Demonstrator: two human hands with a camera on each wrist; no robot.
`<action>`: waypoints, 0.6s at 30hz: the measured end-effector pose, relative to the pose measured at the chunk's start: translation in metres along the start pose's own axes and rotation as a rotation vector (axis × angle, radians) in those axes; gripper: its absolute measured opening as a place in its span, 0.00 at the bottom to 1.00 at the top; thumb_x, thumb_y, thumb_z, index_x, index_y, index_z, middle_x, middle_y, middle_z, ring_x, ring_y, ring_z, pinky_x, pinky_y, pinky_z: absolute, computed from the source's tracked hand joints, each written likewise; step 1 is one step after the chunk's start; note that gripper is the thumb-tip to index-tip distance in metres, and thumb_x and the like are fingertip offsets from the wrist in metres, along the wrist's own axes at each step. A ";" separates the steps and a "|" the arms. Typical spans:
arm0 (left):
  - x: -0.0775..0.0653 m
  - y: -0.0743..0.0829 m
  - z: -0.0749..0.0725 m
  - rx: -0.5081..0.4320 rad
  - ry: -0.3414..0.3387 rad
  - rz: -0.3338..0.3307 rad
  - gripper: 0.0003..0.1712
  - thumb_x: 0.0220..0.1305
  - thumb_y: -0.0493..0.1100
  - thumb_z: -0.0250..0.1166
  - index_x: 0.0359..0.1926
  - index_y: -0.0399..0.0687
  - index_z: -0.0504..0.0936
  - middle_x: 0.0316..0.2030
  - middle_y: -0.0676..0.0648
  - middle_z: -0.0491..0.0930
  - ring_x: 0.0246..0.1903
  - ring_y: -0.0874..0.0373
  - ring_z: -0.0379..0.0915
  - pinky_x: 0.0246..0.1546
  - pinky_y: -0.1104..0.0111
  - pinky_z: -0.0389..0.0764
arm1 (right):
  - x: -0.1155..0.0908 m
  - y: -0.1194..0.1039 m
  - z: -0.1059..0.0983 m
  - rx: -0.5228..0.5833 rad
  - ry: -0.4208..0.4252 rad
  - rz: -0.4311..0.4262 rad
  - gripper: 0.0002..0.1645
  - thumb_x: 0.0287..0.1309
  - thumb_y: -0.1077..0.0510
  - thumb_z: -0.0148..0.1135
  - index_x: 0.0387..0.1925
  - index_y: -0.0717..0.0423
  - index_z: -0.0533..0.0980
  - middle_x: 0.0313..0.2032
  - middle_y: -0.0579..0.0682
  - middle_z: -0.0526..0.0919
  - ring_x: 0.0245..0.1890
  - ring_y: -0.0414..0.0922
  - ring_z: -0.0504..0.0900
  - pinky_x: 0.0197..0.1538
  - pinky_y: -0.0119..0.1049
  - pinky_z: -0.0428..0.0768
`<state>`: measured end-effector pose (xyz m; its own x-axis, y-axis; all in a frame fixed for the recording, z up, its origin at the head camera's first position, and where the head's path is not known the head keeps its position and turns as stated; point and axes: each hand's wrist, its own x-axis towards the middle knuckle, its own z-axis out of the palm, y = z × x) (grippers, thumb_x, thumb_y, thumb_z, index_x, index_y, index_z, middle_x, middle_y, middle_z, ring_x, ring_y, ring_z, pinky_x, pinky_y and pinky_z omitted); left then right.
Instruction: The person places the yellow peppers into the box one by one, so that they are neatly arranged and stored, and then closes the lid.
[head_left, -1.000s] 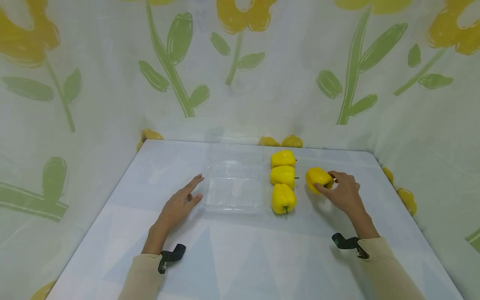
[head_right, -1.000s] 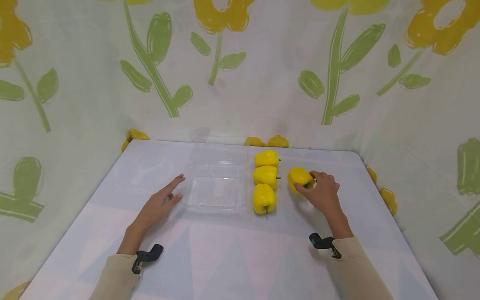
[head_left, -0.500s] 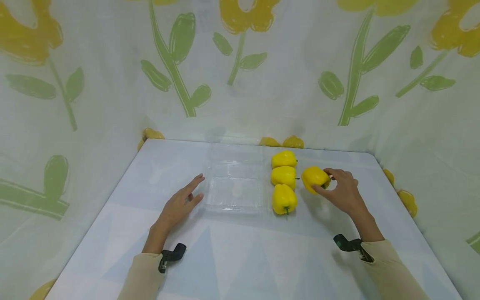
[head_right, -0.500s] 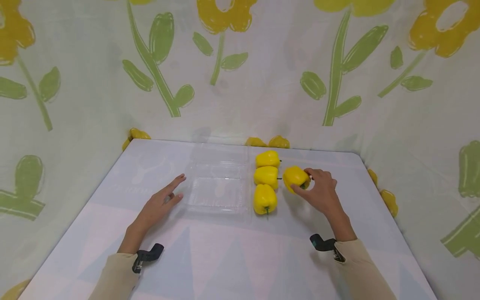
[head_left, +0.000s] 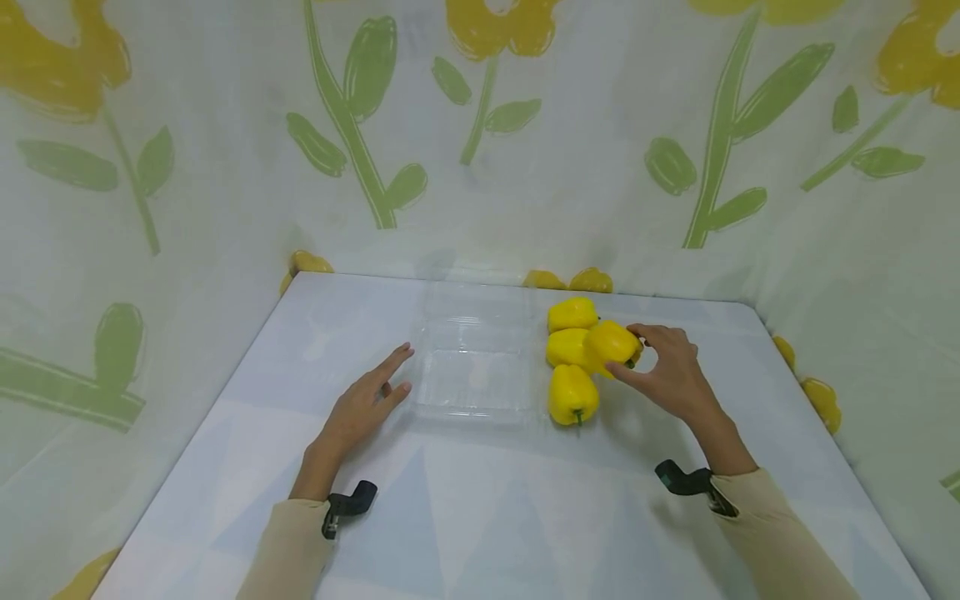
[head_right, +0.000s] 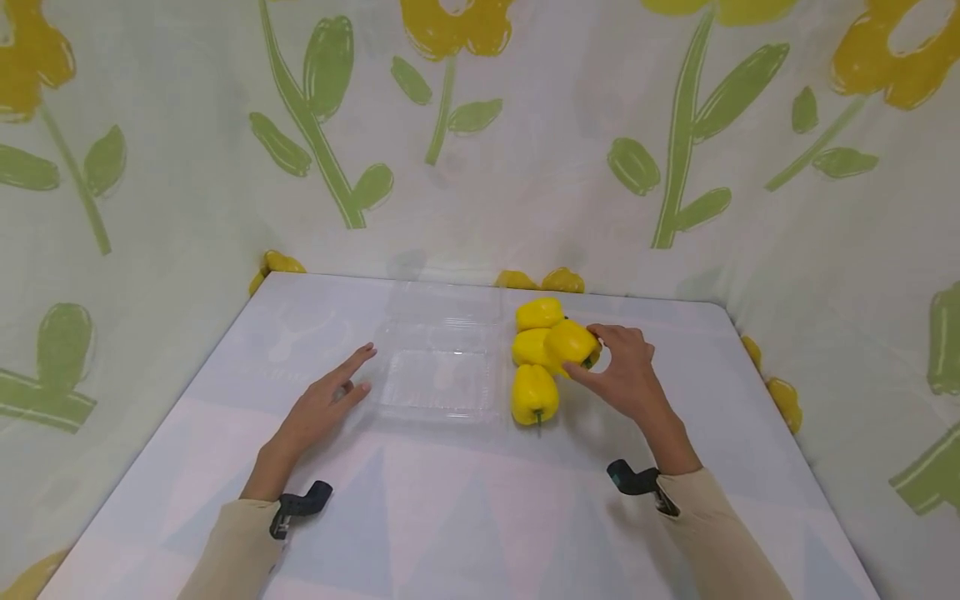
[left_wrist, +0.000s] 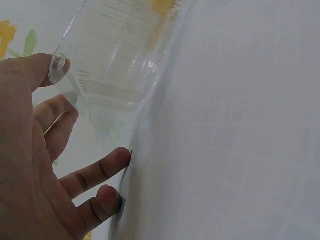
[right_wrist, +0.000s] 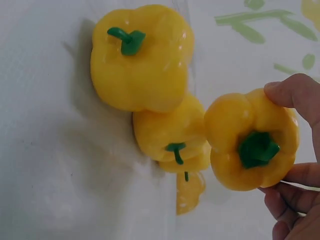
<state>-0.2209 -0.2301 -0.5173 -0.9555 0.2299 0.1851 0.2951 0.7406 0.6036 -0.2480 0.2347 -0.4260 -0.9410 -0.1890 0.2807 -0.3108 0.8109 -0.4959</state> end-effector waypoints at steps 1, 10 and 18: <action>0.000 0.001 0.000 -0.003 -0.001 -0.001 0.36 0.74 0.56 0.57 0.78 0.68 0.56 0.76 0.57 0.55 0.35 0.58 0.67 0.32 0.62 0.67 | 0.001 -0.002 0.001 0.000 -0.004 -0.006 0.41 0.54 0.43 0.75 0.60 0.63 0.74 0.57 0.64 0.78 0.56 0.62 0.66 0.53 0.61 0.57; -0.002 0.002 0.002 -0.028 -0.010 -0.016 0.35 0.75 0.56 0.56 0.78 0.65 0.58 0.76 0.58 0.55 0.35 0.58 0.67 0.31 0.62 0.67 | 0.010 -0.018 0.008 0.029 -0.064 -0.048 0.44 0.51 0.42 0.76 0.63 0.61 0.73 0.61 0.61 0.75 0.60 0.60 0.64 0.57 0.61 0.59; -0.001 0.003 0.001 0.003 -0.003 -0.034 0.35 0.75 0.57 0.56 0.78 0.66 0.57 0.76 0.58 0.56 0.35 0.58 0.66 0.31 0.63 0.66 | 0.022 -0.033 0.016 0.055 -0.117 -0.107 0.46 0.50 0.41 0.77 0.64 0.60 0.72 0.62 0.59 0.75 0.61 0.57 0.64 0.58 0.60 0.59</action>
<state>-0.2185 -0.2272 -0.5164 -0.9649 0.2067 0.1618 0.2624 0.7499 0.6073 -0.2602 0.1951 -0.4163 -0.9104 -0.3380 0.2385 -0.4136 0.7519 -0.5134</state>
